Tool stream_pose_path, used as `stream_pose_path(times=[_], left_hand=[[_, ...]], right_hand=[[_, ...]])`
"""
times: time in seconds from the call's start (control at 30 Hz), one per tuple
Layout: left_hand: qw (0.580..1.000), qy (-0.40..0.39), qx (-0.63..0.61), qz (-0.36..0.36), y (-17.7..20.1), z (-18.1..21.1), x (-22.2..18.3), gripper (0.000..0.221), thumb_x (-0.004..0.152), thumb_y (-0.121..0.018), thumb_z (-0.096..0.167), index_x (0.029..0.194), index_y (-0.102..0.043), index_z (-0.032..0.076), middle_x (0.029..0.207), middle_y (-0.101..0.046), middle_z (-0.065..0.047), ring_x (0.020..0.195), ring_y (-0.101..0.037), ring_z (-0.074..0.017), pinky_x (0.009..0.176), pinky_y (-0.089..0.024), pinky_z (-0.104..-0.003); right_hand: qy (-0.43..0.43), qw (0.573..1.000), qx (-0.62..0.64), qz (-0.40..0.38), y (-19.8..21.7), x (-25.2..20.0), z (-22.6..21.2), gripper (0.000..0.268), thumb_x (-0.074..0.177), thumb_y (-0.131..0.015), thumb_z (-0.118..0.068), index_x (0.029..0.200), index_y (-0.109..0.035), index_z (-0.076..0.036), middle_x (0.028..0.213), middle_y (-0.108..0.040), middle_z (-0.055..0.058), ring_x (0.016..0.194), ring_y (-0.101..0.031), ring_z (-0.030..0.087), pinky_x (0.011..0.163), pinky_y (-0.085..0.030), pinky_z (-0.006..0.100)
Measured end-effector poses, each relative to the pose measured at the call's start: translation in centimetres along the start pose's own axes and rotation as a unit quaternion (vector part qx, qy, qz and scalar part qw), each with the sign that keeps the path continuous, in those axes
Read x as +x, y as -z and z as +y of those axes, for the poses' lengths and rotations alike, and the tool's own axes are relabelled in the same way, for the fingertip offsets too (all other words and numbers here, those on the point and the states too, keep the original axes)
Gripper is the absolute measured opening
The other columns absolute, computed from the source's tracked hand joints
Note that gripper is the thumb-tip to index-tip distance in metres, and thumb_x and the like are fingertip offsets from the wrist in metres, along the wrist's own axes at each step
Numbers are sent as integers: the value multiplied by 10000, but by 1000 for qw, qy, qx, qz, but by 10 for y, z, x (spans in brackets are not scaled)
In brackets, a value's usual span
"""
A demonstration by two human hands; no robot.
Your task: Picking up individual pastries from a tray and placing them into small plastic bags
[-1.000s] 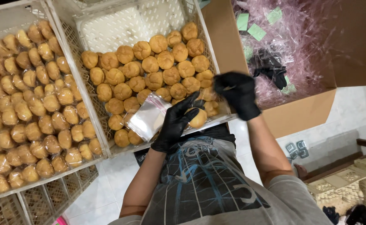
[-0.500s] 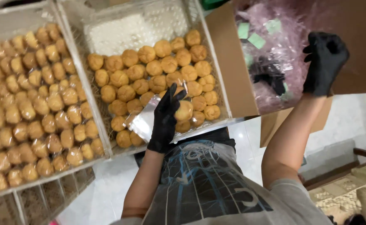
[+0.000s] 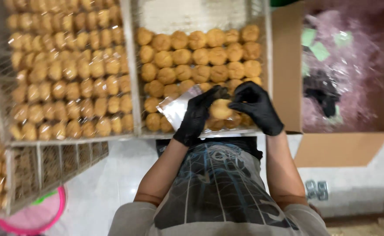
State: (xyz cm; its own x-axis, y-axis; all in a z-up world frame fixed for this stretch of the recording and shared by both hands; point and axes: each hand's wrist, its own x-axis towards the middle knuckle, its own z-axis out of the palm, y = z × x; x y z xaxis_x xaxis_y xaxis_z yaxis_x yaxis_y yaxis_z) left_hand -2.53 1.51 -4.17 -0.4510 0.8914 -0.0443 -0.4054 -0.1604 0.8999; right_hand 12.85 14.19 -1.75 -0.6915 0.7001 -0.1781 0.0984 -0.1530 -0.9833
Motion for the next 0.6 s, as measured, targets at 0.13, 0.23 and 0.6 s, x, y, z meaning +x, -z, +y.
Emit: stream_pose_path(times=[0.13, 0.23, 0.6], left_hand=[[995, 26, -96, 30, 27, -13, -6, 412, 903, -801, 102, 1286, -699, -9, 1135, -742, -245, 989, -748, -271, 852, -631, -445], [965, 66, -252, -21, 28, -14, -18, 538, 1006, -683, 253, 1444, -572, -40, 1282, -666, -306, 1116, -714, -386, 861, -623, -565], [994, 62, 51, 76, 33, 25, -25, 251, 954, -735, 159, 1184, -726, 59, 1098, -753, -167, 1025, -727, -252, 974, -550, -374]], right_hand=[[2, 999, 1, -42, -3, 0, -6, 382, 860, -761, 96, 1213, -672, -20, 1012, -696, 73, 989, -678, 147, 889, -611, 376], [57, 995, -9, -76, -7, -1, -7, 261, 914, -713, 59, 1169, -714, 3, 1075, -709, 160, 1086, -629, 197, 935, -576, 410], [32, 993, 32, -106, -48, 9, 2, 728, 716, -873, 105, 1387, -592, 58, 923, -681, 140, 825, -654, 175, 814, -593, 359]])
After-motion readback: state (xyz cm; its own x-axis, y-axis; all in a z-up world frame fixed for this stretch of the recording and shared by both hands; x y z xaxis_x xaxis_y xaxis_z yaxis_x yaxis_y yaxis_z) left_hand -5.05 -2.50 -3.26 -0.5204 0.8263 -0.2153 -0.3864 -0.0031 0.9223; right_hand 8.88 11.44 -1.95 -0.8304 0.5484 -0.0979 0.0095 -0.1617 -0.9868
